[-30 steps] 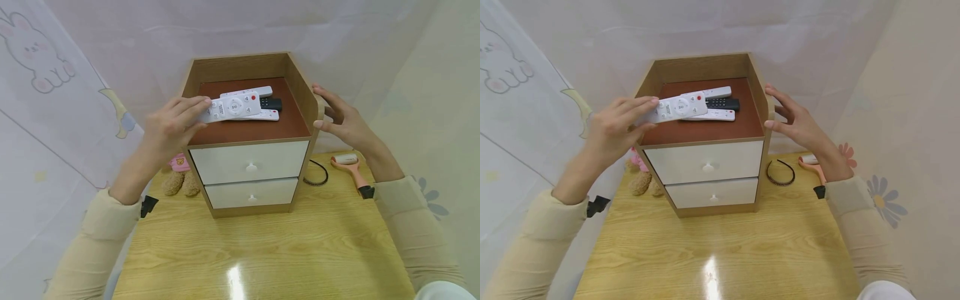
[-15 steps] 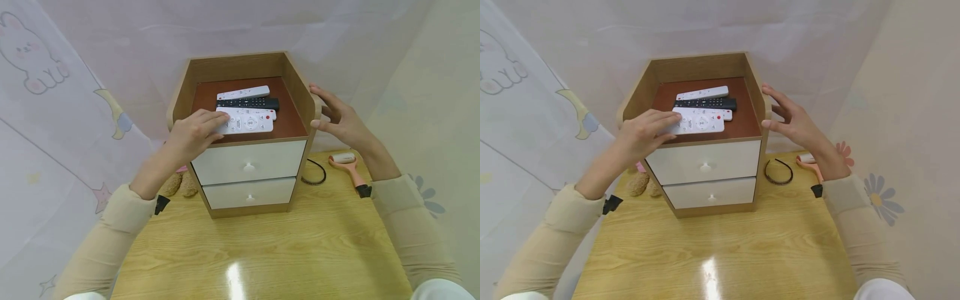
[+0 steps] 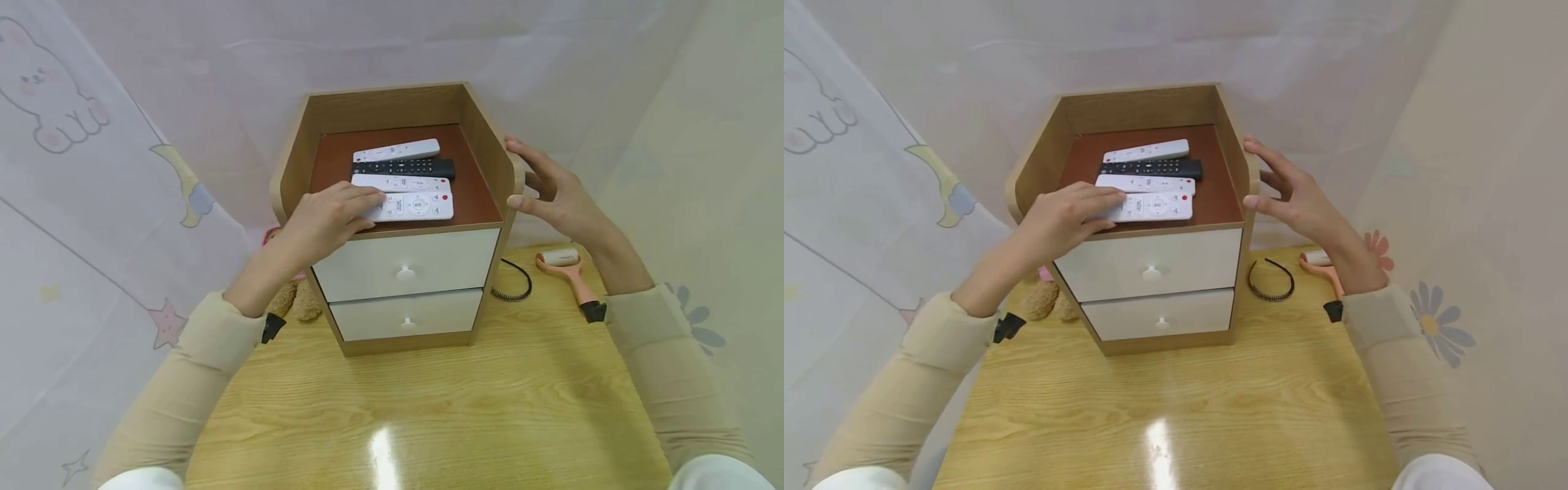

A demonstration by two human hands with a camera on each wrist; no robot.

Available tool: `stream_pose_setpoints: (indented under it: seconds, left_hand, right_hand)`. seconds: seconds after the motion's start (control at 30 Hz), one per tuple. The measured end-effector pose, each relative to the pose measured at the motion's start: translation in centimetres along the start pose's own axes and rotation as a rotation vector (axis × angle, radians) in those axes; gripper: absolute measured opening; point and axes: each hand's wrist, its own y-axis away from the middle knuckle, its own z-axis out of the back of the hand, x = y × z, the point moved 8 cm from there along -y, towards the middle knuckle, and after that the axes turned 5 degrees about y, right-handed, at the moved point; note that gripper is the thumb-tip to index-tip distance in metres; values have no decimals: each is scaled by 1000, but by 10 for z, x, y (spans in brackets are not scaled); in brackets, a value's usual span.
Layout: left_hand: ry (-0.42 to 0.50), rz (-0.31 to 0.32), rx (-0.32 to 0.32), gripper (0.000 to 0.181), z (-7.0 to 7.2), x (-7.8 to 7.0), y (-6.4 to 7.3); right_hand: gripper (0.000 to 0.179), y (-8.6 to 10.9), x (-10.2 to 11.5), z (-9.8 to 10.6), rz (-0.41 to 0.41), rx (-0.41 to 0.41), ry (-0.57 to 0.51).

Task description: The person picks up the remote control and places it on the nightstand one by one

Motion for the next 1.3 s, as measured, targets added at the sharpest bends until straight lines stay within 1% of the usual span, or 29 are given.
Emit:
stream_pose_setpoints:
  seconds: [0.2,0.33,0.67,0.83,0.97,1.07,1.13,1.17,1.2,1.23,1.3]
  left_hand:
    - [9,32,69,39,-3,3,-6]
    - [16,40,81,38,-4,4,-8]
    - [24,53,61,35,-7,7,-11]
    - [45,48,16,34,-7,8,-8]
    - [51,35,-36,32,-5,7,-7]
    - [18,34,-72,32,-3,5,-4]
    - [-10,25,-124,33,3,0,0]
    - [-21,15,-165,33,7,-3,4]
    - [-24,0,-221,34,13,-8,9]
    - [-16,-20,-292,34,19,-13,15]
    - [27,-65,-452,34,33,-25,31]
  right_hand:
    - [71,0,2,0,7,-5,-4]
    - [71,0,2,1,1,-5,3]
    - [71,-1,1,1,19,-4,-26]
    - [71,-1,1,-1,8,4,-14]
    - [71,-1,3,-1,25,4,-11]
    - [70,-2,5,-1,48,1,-18]
    - [70,-2,3,-2,53,1,-24]
    - [71,-2,2,-2,54,1,-27]
    - [71,-2,0,-1,53,0,-29]
    - [72,-2,-2,-1,47,-2,-29]
    - [73,-1,-7,0,34,-7,-30]
